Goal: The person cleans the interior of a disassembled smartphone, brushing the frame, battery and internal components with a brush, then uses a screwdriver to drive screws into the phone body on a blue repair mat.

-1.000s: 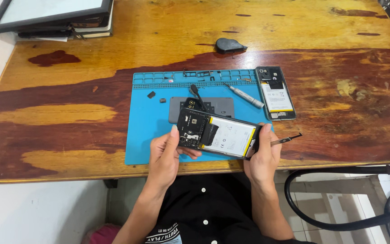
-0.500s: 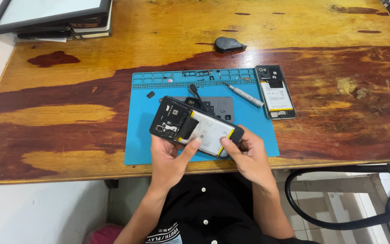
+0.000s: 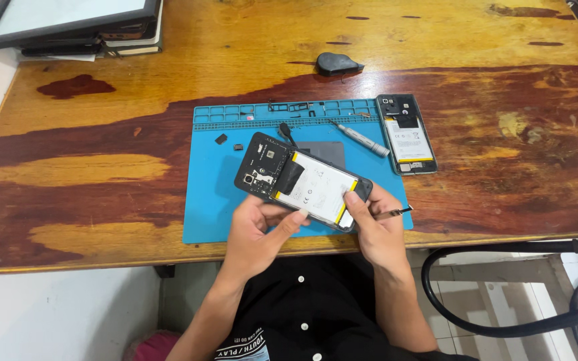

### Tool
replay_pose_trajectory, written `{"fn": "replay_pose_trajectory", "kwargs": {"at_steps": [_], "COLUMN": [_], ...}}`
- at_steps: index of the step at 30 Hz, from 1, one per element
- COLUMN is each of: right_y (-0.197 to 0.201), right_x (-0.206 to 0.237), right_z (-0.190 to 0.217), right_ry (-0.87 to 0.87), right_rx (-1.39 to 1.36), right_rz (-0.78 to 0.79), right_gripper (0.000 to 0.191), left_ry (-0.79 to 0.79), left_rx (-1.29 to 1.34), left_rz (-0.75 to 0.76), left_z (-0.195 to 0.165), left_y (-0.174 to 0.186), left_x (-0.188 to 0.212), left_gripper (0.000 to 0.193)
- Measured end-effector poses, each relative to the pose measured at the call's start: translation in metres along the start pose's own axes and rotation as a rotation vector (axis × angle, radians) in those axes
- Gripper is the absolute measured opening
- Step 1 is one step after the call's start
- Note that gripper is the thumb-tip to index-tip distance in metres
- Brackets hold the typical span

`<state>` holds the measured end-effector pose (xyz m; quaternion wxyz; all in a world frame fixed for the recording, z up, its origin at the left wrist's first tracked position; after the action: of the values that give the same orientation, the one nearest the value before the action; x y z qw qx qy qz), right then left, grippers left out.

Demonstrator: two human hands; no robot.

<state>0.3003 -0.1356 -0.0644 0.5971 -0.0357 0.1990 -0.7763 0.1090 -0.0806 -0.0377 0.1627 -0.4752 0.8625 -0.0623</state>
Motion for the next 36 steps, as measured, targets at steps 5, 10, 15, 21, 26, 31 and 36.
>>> {"fn": "replay_pose_trajectory", "kwargs": {"at_steps": [5, 10, 15, 21, 26, 31, 36], "right_y": [0.000, 0.000, -0.003, -0.003, -0.004, -0.004, -0.003], "right_x": [-0.001, 0.000, 0.001, -0.002, -0.001, -0.001, -0.001], "right_z": [0.000, -0.001, 0.002, 0.006, 0.007, 0.006, 0.005], "right_ry": [-0.014, -0.017, 0.006, -0.012, -0.020, 0.003, -0.018], "right_rx": [-0.057, -0.049, -0.015, -0.045, -0.046, -0.061, -0.100], "right_rz": [0.004, -0.003, 0.026, -0.036, -0.019, 0.003, -0.016], "right_gripper": [0.027, 0.026, 0.024, 0.026, 0.025, 0.023, 0.023], "left_ry": [0.007, -0.001, -0.037, -0.034, -0.097, -0.060, 0.029], "left_rx": [-0.122, -0.129, -0.168, -0.127, -0.190, -0.296, -0.229], "left_rz": [0.060, 0.053, 0.064, 0.063, 0.107, 0.084, 0.076], "left_z": [-0.001, 0.001, 0.001, 0.001, -0.004, 0.000, 0.008], "left_y": [-0.005, -0.003, 0.000, -0.003, -0.004, -0.002, 0.001], "left_x": [-0.001, 0.001, 0.004, 0.005, 0.007, 0.006, 0.006], "left_gripper": [0.022, 0.022, 0.018, 0.020, 0.022, 0.025, 0.025]}}
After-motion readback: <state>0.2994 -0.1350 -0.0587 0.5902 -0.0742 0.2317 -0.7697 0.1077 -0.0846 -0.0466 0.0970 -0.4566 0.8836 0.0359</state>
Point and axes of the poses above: each hand's wrist, its own x-axis away from the middle knuckle, its own y-axis out of the back of the hand, z = x × y, the point moved 7 cm from there along -x, towards the middle knuckle, and after that the axes turned 1 degree about -x, right-handed, at the moved point
